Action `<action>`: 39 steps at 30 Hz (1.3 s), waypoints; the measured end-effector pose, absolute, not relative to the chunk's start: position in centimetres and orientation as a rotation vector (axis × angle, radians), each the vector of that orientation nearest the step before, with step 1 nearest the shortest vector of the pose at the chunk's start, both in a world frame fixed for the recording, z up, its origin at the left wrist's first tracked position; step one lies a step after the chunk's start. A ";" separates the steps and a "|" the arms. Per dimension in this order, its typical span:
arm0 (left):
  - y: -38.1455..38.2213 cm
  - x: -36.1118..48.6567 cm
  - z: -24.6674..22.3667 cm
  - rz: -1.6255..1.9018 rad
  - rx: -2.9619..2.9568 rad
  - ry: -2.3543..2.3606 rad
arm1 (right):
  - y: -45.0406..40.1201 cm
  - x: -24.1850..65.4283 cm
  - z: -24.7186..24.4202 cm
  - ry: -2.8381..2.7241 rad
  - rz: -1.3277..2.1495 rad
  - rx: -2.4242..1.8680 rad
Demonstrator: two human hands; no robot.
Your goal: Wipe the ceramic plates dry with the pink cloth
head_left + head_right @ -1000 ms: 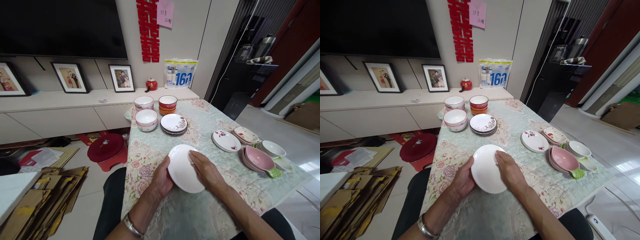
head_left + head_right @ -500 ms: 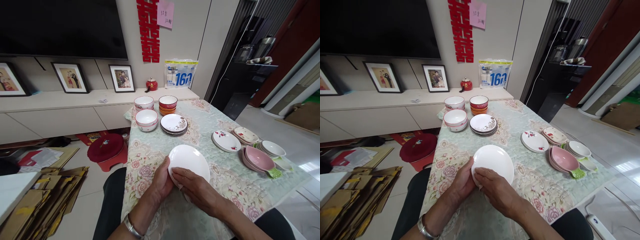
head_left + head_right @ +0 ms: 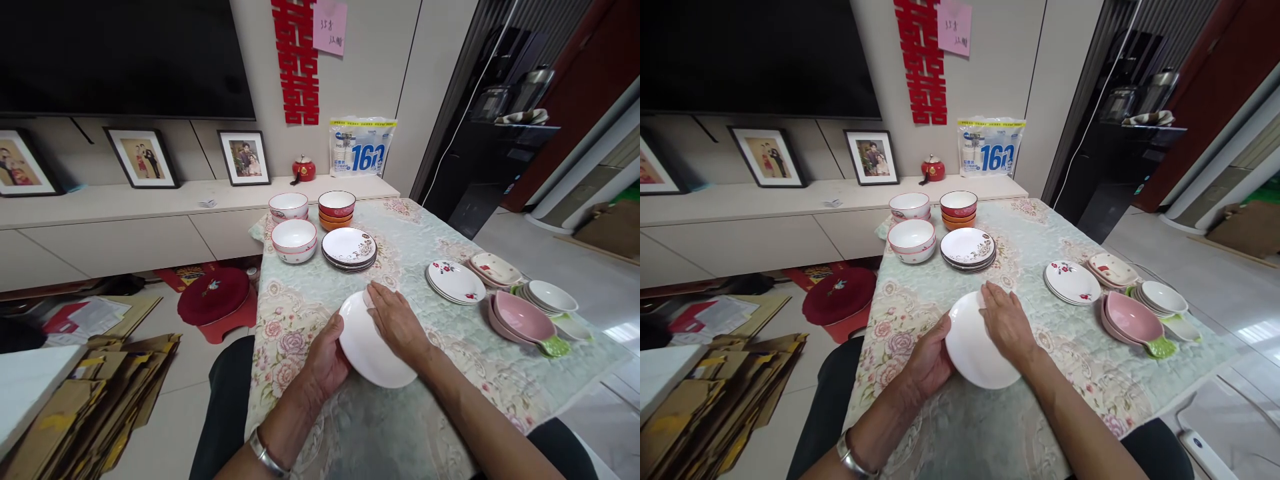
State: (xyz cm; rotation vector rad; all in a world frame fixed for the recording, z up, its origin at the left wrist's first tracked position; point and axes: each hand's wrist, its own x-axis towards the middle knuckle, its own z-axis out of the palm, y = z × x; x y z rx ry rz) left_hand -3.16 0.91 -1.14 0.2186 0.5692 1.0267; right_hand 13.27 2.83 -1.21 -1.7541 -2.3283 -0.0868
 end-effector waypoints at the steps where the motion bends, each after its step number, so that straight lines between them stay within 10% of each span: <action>1: 0.8 -3.2 -1.1 1.032 0.239 0.561 | 2.5 13.8 -1.3 -2.312 -0.106 -1.772; 26: 0.9 -3.1 -1.3 0.936 0.141 0.652 | -4.5 9.5 0.5 -2.479 0.263 -1.392; 39: 0.9 -3.0 -1.0 1.050 0.190 0.626 | 1.0 13.8 -1.8 -2.232 -0.228 -1.898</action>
